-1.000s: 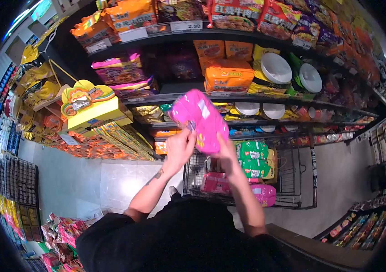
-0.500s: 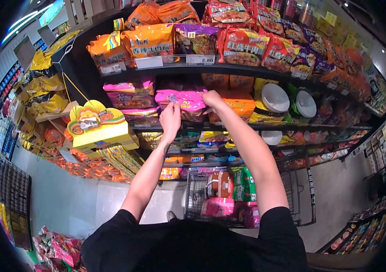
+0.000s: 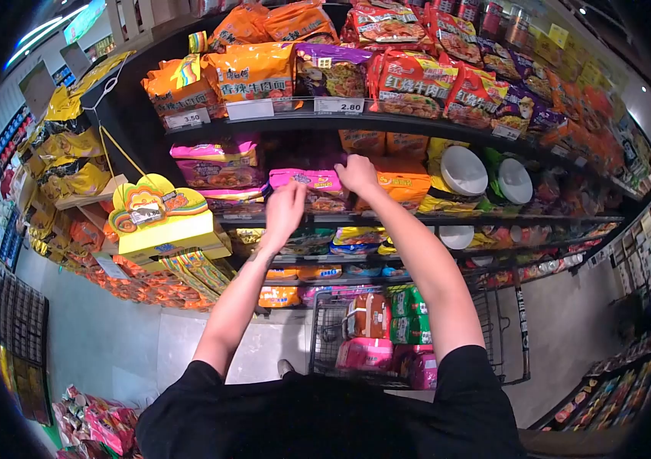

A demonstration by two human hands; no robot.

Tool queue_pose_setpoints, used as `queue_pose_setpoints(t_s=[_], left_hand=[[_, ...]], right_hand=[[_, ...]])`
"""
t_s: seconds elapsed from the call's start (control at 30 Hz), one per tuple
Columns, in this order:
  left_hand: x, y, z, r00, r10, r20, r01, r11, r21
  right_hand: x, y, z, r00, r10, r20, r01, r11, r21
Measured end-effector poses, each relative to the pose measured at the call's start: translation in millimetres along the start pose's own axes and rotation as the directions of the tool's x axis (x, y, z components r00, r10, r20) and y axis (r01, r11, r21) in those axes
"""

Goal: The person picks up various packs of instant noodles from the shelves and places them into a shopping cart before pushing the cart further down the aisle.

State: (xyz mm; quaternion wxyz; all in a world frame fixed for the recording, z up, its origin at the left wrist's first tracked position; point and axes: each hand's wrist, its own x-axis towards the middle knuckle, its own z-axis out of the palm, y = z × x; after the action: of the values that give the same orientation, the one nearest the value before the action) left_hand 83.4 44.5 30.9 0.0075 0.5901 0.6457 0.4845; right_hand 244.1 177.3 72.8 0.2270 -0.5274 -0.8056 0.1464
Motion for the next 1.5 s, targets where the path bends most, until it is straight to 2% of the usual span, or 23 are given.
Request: queue_pose_setpoints(t_s=[0.07, 0.13, 0.17, 0.2, 0.23, 0.3, 0.47, 0.57, 0.7, 0.77, 0.83, 0.9, 0.97, 1.0, 1.03, 1.1, 1.17, 1.2, 1.27, 1.3, 1.37, 1.43, 1.5], left_hand=[[11, 15, -26, 0.968, 0.223, -0.116, -0.221, 0.975, 0.032], [33, 13, -31, 0.917, 0.398, -0.015, -0.379, 0.885, 0.271], [41, 8, -28, 0.899, 0.433, 0.067, -0.425, 0.824, 0.374], [47, 3, -24, 0.892, 0.402, 0.206, -0.451, 0.772, 0.447], [51, -1, -19, 0.89, 0.404, 0.211, -0.455, 0.77, 0.447], [57, -10, -10, 0.829, 0.166, 0.534, -0.477, 0.708, 0.521], [62, -24, -5, 0.798, 0.183, 0.575, -0.505, 0.723, 0.471], [67, -38, -7, 0.757, 0.225, 0.613, -0.56, 0.708, 0.431], [71, -49, -12, 0.711, 0.277, 0.647, -0.581, 0.75, 0.317], [66, -35, -12, 0.754, 0.307, 0.581, -0.55, 0.778, 0.303], [36, 1, -14, 0.773, 0.615, 0.156, -0.633, 0.73, 0.258], [-15, 34, -5, 0.85, 0.527, -0.022, -0.524, 0.849, 0.067], [-93, 44, 26, 0.94, 0.34, 0.007, -0.335, 0.929, -0.155], [-137, 43, 51, 0.959, 0.222, 0.179, -0.178, 0.956, -0.232], [-180, 47, 74, 0.904, 0.131, 0.407, 0.011, 0.944, -0.329], [-269, 41, 126, 0.662, 0.051, 0.748, 0.333, 0.874, -0.354], [-353, 25, 179, 0.428, 0.087, 0.899, 0.439, 0.85, -0.291], [-379, 25, 197, 0.414, 0.091, 0.906, 0.447, 0.846, -0.289], [-425, 34, 218, 0.193, 0.059, 0.979, 0.477, 0.867, -0.147], [-438, 49, 222, 0.175, 0.06, 0.983, 0.487, 0.862, -0.14], [-451, 78, 233, 0.3, 0.289, 0.909, 0.597, 0.687, -0.415], [-484, 70, 263, 0.323, 0.19, 0.927, 0.546, 0.762, -0.347], [-506, 43, 299, -0.211, 0.396, 0.894, 0.331, 0.889, -0.316]], right_hand=[[-16, -18, -22, 0.989, -0.129, -0.067, 0.119, 0.984, -0.13], [-22, -21, -25, 0.801, -0.597, -0.051, 0.587, 0.799, -0.134], [-16, -13, -11, 0.752, -0.657, 0.051, 0.644, 0.716, -0.269], [-13, -8, -1, 0.765, -0.634, 0.116, 0.633, 0.705, -0.32], [-11, -4, 7, 0.777, -0.604, 0.178, 0.622, 0.69, -0.371], [-8, 3, 19, 0.821, -0.523, 0.227, 0.569, 0.722, -0.394], [-4, 5, 8, 0.869, -0.371, 0.328, 0.489, 0.747, -0.45], [4, 13, 11, 0.848, -0.406, 0.342, 0.521, 0.756, -0.395], [-37, 6, 12, 0.847, -0.525, 0.082, 0.521, 0.791, -0.321], [-92, 8, 17, 0.755, -0.598, -0.271, 0.515, 0.795, -0.319], [-170, 25, 15, 0.773, -0.522, -0.359, 0.529, 0.844, -0.088], [-258, 68, 36, 0.878, -0.337, -0.34, 0.409, 0.897, 0.167], [-353, 128, 82, 0.991, 0.037, -0.126, 0.009, 0.938, 0.346], [-411, 131, 83, 0.952, 0.202, -0.23, -0.096, 0.91, 0.403], [-473, 169, 115, 0.914, 0.389, -0.111, -0.332, 0.877, 0.347], [-558, 163, 95, 0.855, 0.515, -0.054, -0.472, 0.818, 0.329], [-609, 195, 95, 0.871, 0.476, -0.124, -0.439, 0.866, 0.24], [-626, 207, 94, 0.888, 0.415, -0.196, -0.392, 0.908, 0.148], [-613, 230, 64, 0.805, 0.499, -0.32, -0.477, 0.866, 0.15], [-601, 240, 46, 0.733, 0.604, -0.312, -0.579, 0.795, 0.18], [-573, 267, 30, 0.613, 0.669, -0.421, -0.647, 0.73, 0.219], [-564, 315, 39, 0.594, 0.678, -0.432, -0.652, 0.721, 0.234], [-551, 356, 50, 0.6, 0.72, -0.349, -0.75, 0.658, 0.069]])
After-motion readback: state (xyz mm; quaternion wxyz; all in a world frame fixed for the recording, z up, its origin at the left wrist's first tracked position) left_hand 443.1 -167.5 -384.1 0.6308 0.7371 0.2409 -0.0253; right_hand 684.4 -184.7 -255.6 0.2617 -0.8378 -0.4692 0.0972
